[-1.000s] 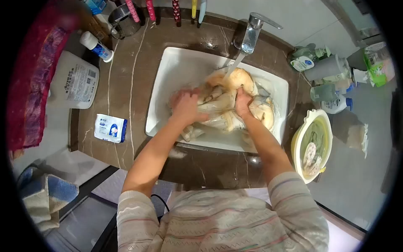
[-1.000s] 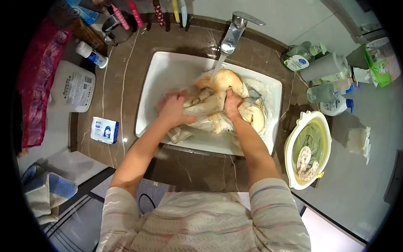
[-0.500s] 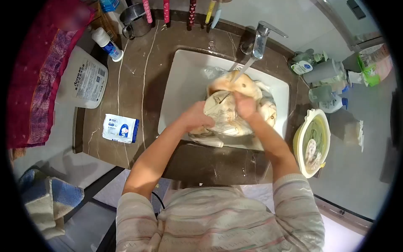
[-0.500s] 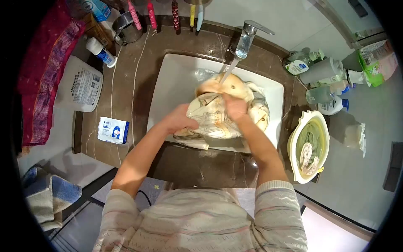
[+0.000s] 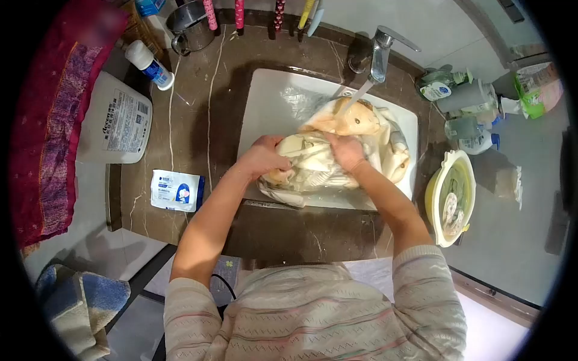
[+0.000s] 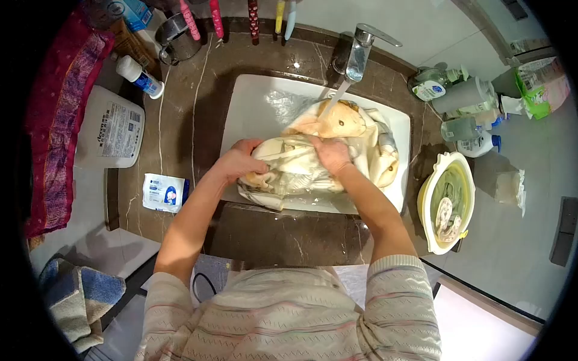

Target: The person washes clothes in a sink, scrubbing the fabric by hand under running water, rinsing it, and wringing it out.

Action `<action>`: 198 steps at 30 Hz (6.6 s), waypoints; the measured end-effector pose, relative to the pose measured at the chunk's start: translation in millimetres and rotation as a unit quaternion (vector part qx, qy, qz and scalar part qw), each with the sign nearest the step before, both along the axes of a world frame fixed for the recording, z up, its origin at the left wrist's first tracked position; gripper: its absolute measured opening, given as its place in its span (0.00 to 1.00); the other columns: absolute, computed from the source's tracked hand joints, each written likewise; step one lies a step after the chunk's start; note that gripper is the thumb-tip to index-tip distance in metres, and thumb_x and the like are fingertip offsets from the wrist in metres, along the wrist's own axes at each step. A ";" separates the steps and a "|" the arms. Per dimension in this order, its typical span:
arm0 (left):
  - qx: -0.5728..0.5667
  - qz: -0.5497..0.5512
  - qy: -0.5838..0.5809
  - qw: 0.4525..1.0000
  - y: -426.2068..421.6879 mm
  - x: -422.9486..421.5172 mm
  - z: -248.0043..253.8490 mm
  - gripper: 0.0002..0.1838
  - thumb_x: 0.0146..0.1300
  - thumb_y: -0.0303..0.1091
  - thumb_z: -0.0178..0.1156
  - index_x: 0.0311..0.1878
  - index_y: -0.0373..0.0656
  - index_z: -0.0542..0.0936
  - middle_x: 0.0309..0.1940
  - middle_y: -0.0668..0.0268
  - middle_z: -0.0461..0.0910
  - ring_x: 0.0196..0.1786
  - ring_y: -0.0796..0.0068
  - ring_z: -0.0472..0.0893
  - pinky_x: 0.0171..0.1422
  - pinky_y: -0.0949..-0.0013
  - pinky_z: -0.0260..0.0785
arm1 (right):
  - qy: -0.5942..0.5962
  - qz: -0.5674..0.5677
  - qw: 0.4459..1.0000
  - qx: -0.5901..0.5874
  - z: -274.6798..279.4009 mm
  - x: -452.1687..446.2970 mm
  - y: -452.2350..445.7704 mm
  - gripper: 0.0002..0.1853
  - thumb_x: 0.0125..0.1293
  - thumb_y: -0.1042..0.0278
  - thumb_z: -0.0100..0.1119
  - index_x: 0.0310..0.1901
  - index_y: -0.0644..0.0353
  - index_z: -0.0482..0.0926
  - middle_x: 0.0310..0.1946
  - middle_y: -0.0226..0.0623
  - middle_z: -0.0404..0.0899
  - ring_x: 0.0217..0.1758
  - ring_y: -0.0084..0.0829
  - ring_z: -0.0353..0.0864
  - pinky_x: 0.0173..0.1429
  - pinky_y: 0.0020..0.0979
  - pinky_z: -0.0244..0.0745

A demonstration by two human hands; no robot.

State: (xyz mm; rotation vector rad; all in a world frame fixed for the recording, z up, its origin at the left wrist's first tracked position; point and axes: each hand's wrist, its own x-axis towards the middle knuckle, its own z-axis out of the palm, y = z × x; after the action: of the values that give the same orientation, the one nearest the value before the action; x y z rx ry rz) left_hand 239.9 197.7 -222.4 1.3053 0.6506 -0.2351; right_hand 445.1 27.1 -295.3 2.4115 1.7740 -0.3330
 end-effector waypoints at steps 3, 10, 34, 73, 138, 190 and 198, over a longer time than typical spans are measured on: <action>0.190 0.005 0.033 0.981 -4.1 6.6 -12.4 0.36 0.33 0.32 0.66 0.53 0.36 0.71 0.47 0.53 0.76 0.51 0.59 0.75 0.55 0.67 0.67 | 0.094 -0.146 0.984 0.031 23.4 0.8 0.9 0.22 0.59 0.69 0.49 0.58 0.49 0.67 0.25 0.35 0.79 0.24 0.31 0.77 0.28 0.34 0.74; 0.168 -0.080 0.070 0.980 -22.6 23.1 -41.0 0.40 0.36 0.36 0.65 0.59 0.37 0.67 0.52 0.52 0.73 0.55 0.58 0.73 0.58 0.65 0.66 | 0.088 -0.047 0.973 0.207 3.8 -67.4 48.0 0.17 0.61 0.69 0.49 0.53 0.47 0.72 0.27 0.40 0.79 0.29 0.32 0.81 0.32 0.33 0.76; 0.585 -0.118 0.052 0.801 -31.2 46.9 15.2 0.45 0.41 0.39 0.66 0.65 0.43 0.58 0.58 0.48 0.65 0.61 0.56 0.64 0.61 0.56 0.60 | -0.032 -0.155 0.969 0.192 10.1 26.3 -46.7 0.27 0.57 0.72 0.50 0.61 0.48 0.64 0.29 0.45 0.78 0.24 0.40 0.78 0.29 0.37 0.75; 0.129 0.066 -0.278 0.950 -1.1 78.8 120.0 0.12 0.54 0.29 0.59 0.43 0.39 0.80 0.34 0.70 0.80 0.34 0.83 0.75 0.40 0.76 0.68 | 0.489 -0.281 0.676 0.475 307.9 7.7 -43.0 0.06 0.60 0.68 0.56 0.38 0.58 0.75 0.15 0.19 0.63 0.13 0.12 0.55 0.16 0.15 0.45; 0.037 0.065 -0.105 0.992 -44.9 -1.0 -7.2 0.23 0.40 0.14 0.57 0.45 0.36 0.75 0.39 0.67 0.77 0.42 0.77 0.76 0.50 0.75 0.67 | 0.261 -0.302 0.881 0.253 63.9 -49.2 16.1 0.11 0.64 0.67 0.42 0.46 0.55 0.72 0.33 0.43 0.79 0.33 0.42 0.79 0.37 0.39 0.73; 0.777 -0.092 -0.243 0.574 -41.5 243.9 115.6 0.34 0.47 0.26 0.58 0.62 0.46 0.62 0.60 0.62 0.64 0.65 0.66 0.61 0.66 0.52 0.53 | 0.147 -0.216 0.964 0.045 3.1 8.2 -65.1 0.12 0.60 0.69 0.44 0.46 0.60 0.68 0.33 0.49 0.78 0.39 0.49 0.77 0.41 0.43 0.72; 0.644 -0.032 -0.305 0.701 -45.3 129.6 88.1 0.30 0.46 0.27 0.59 0.57 0.37 0.67 0.59 0.55 0.64 0.61 0.53 0.63 0.62 0.53 0.57 | 0.243 -0.213 0.944 0.074 -3.0 32.3 -63.9 0.16 0.59 0.72 0.48 0.50 0.61 0.72 0.37 0.54 0.78 0.41 0.49 0.78 0.48 0.41 0.72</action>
State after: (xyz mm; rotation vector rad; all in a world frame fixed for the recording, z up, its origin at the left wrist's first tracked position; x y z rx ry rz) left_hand 369.5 152.5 -134.3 2.5845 0.0884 0.7566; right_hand 477.4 -36.8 -298.3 3.0165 1.4377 -0.9431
